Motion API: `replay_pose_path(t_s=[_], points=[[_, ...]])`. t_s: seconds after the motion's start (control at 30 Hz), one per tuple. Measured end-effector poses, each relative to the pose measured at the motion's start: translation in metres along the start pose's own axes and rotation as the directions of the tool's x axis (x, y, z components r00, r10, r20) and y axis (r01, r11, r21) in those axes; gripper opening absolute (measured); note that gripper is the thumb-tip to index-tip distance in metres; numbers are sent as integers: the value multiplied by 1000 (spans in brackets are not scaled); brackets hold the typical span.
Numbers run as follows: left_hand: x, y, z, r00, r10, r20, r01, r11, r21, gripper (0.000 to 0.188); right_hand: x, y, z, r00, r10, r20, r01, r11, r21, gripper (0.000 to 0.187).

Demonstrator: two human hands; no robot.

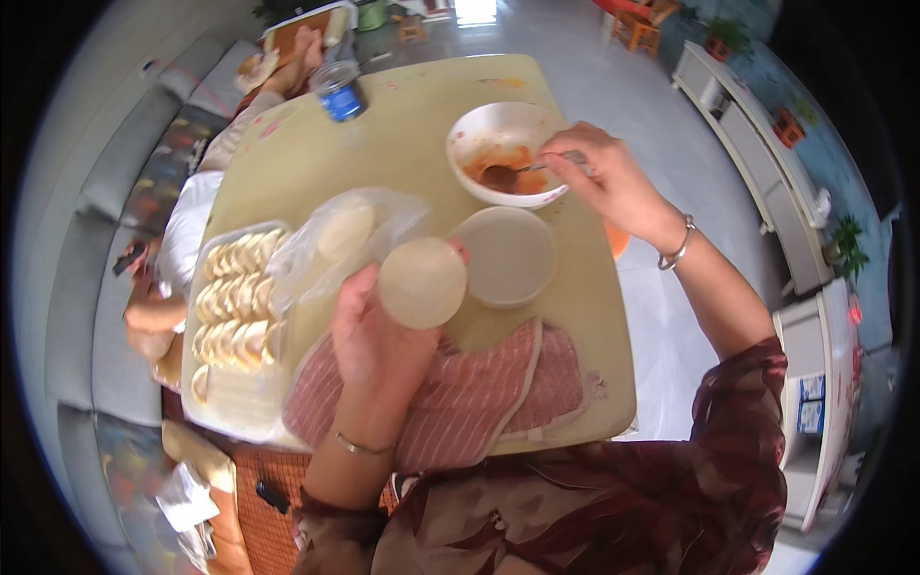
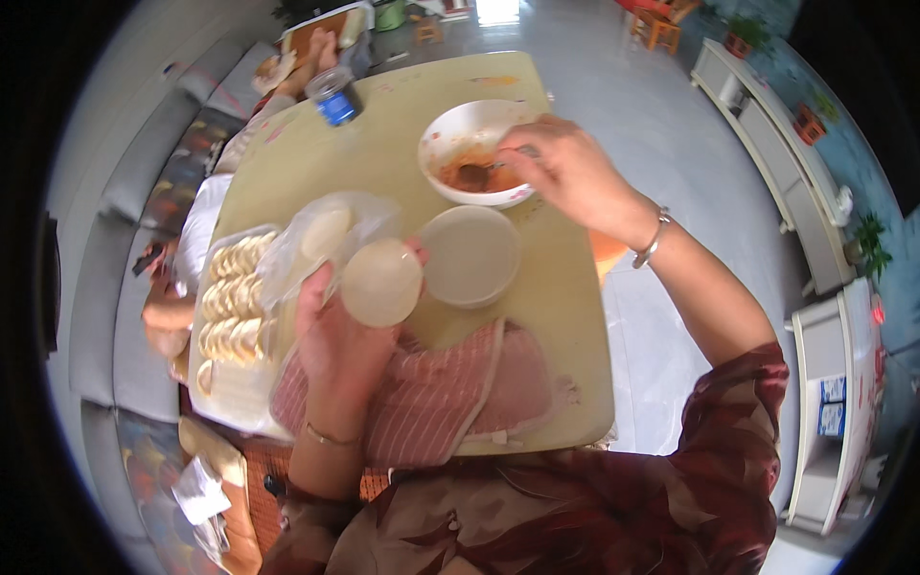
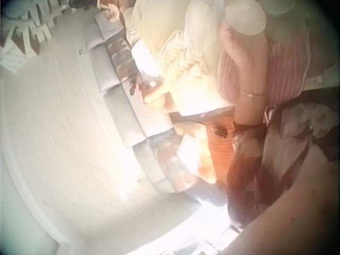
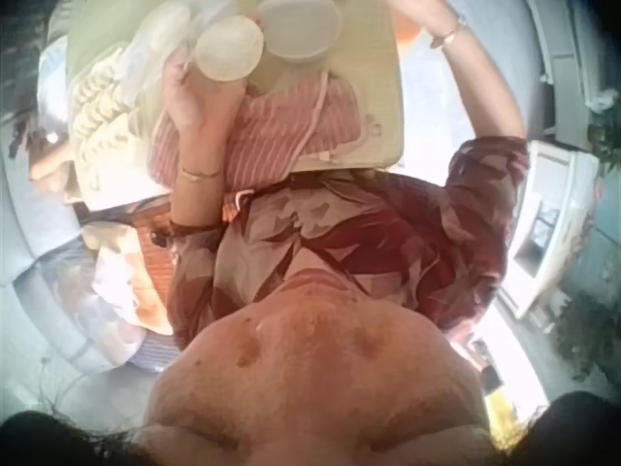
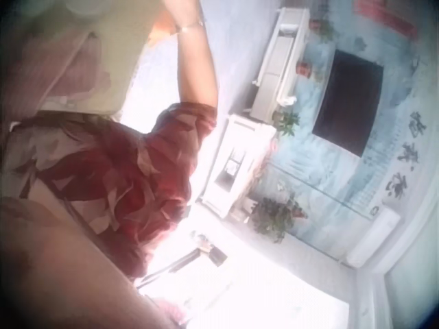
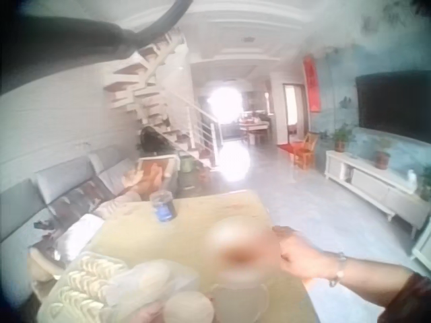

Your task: The person uses a spoon to place filling onto a dumpling wrapper, moistens the edge of the wrapper with water, and folds the dough by hand to seal it.

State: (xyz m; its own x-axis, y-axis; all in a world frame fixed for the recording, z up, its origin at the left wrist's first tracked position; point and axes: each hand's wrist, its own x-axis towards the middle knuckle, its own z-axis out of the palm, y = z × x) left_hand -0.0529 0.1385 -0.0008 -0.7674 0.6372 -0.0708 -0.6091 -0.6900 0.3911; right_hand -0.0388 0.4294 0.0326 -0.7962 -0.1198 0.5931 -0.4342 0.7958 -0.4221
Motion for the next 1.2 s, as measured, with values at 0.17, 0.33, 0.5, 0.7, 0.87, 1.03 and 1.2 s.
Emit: replay_pose_path(t_s=[0.17,0.33,0.5,0.7,0.87,1.03,1.2], points=[[1,0,8,999,16,29,-15,1000,-15,62,-25,19,5,964,230,-137,-213,968,130,13],[-22,14,21,995,91,30,-94,987,128,69,-43,20,4,930,326,-168,-294,937,189,20],[-54,53,14,992,116,-44,-99,953,286,50,-72,15,-12,908,358,-218,-319,928,193,23],[-73,78,3,996,31,-83,6,912,409,44,-98,-42,-27,947,217,-237,-203,976,82,17],[-27,99,12,996,79,-30,-54,862,504,37,-118,-71,-31,954,267,-139,-248,959,136,13],[30,114,14,985,127,-120,-17,753,658,23,-150,-80,-36,932,326,-159,-300,939,168,9],[73,125,-4,990,49,-133,91,501,861,24,-200,-65,-47,843,509,-177,-474,856,205,6]])
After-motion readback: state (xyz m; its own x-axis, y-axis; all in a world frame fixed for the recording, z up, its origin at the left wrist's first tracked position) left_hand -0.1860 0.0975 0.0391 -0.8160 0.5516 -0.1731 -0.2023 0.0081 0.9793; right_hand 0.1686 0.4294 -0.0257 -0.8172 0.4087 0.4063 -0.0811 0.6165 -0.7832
